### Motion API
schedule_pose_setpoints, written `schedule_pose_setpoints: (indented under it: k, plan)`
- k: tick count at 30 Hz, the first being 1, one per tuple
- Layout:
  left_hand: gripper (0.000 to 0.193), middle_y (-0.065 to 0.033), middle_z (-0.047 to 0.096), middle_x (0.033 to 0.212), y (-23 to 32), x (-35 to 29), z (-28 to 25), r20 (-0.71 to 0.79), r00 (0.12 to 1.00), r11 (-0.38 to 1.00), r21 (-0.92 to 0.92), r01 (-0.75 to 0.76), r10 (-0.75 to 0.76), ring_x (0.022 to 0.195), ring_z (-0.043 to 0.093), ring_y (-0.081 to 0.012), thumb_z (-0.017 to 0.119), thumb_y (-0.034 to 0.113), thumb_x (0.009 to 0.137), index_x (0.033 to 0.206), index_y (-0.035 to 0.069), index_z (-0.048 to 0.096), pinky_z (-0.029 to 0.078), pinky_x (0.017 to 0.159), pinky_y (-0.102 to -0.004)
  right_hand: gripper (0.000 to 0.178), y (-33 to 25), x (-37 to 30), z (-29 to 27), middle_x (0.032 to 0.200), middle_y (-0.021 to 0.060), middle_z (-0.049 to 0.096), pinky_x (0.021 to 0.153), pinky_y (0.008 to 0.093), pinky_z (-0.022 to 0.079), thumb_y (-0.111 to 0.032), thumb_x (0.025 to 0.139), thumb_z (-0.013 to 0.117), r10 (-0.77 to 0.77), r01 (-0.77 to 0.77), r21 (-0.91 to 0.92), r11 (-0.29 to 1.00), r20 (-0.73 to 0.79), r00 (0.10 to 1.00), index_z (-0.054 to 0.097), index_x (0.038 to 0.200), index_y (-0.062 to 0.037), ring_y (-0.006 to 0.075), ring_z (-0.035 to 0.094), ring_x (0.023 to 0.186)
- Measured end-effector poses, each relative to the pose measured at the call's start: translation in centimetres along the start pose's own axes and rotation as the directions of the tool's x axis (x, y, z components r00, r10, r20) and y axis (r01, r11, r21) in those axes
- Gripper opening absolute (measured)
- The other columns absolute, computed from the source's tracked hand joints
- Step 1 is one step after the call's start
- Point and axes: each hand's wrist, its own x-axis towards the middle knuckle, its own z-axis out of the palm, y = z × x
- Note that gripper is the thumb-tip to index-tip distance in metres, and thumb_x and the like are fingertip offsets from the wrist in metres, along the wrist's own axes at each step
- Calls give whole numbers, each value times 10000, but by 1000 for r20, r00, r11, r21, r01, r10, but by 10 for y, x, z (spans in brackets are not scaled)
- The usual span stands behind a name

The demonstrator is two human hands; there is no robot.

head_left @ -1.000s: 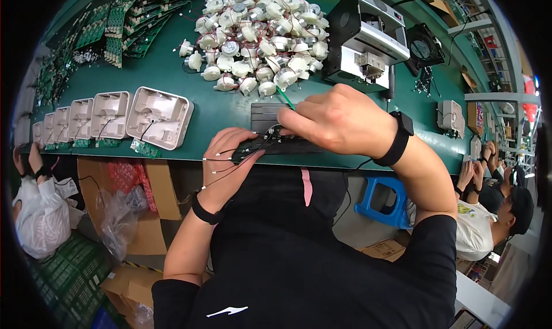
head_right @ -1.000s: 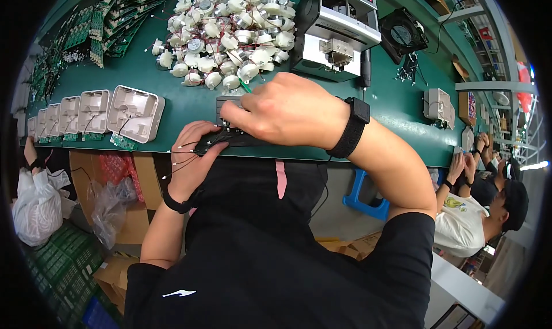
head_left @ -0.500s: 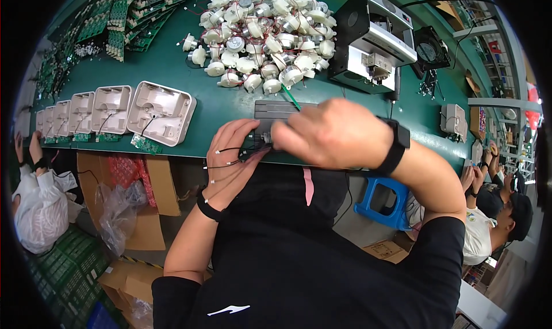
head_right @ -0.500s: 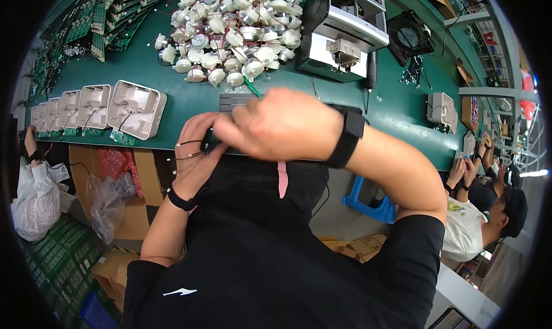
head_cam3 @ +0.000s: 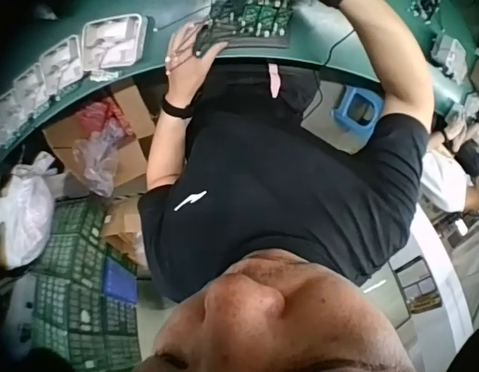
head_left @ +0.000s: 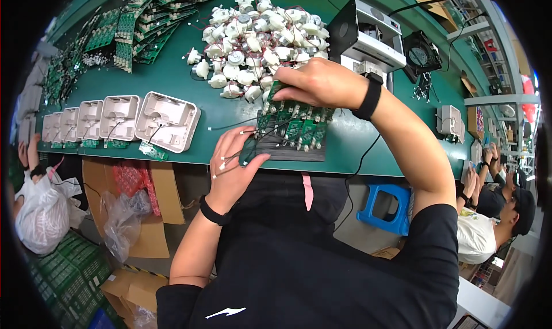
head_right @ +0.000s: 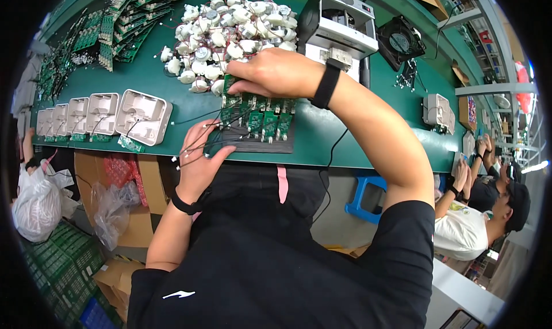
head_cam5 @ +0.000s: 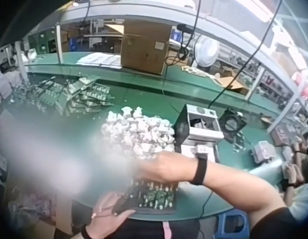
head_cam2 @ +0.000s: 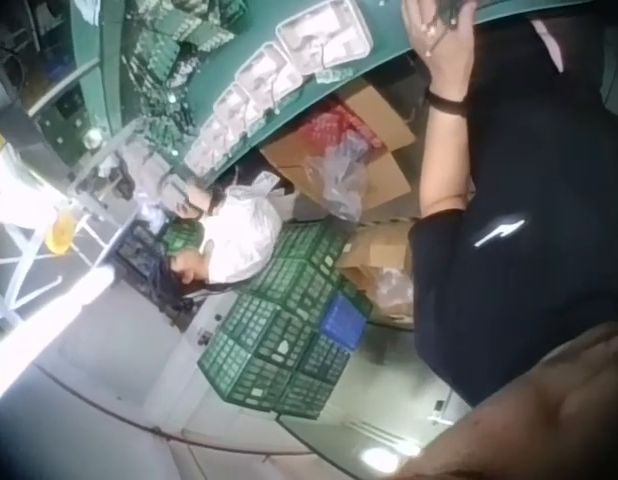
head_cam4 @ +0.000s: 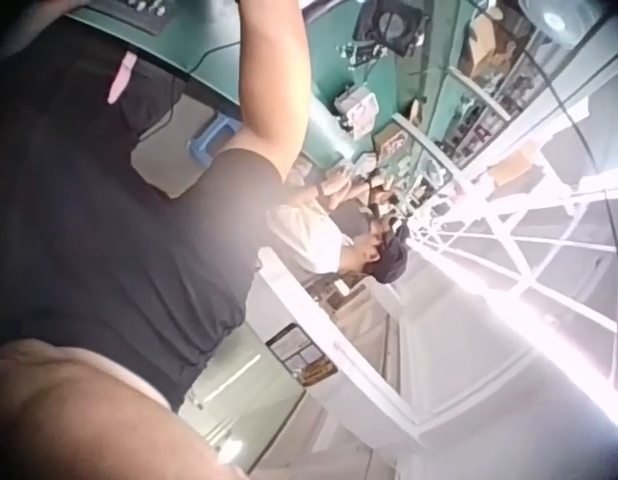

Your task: The person uses a power screwdriver to drive screws into motors inside plastic housings, then picks up a stack of circuit boards and separates them into individual boards using a jig.

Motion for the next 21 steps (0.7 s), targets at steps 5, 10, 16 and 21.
schedule_pose_setpoints:
  k: [5, 10, 16, 21]
  plan:
    - [461, -144, 637, 1286, -6, 0, -19, -31, 974, 928, -310, 205, -226, 1182, 609, -294, 737, 135, 899, 1324, 32, 592, 491, 994, -406, 247, -5, -2, -42, 660, 188, 603, 552, 479, 465, -278, 989, 651, 169, -164, 105, 981, -38, 985, 572, 974, -45, 410, 609, 627]
    - [441, -161, 604, 1331, 6, 64, -44, 145, 948, 458, -848, 267, -285, 1260, 570, -269, 605, 116, 987, 1400, -9, 513, 453, 1071, -383, 240, -26, 3, -79, 644, 192, 568, 547, 447, 423, -245, 996, 652, 192, -163, 307, 937, -63, 979, 587, 942, -20, 413, 567, 614]
    - [442, -122, 615, 1298, 47, 107, -30, 643, 760, 291, -748, 597, 95, 1203, 604, -196, 629, 195, 1004, 1397, 28, 514, 530, 978, -342, 248, -15, 17, -71, 623, 198, 551, 535, 460, 413, -237, 999, 647, 62, -24, 300, 953, -118, 991, 574, 911, -17, 422, 553, 600]
    - [444, -83, 642, 1244, 25, 107, 6, 717, 672, 394, -572, 719, -187, 1115, 637, -132, 658, 244, 1001, 1380, 62, 518, 586, 853, -318, 267, -2, 2, -61, 603, 203, 549, 547, 498, 431, -237, 1006, 629, 142, -128, 120, 984, -112, 984, 547, 867, -23, 434, 565, 604]
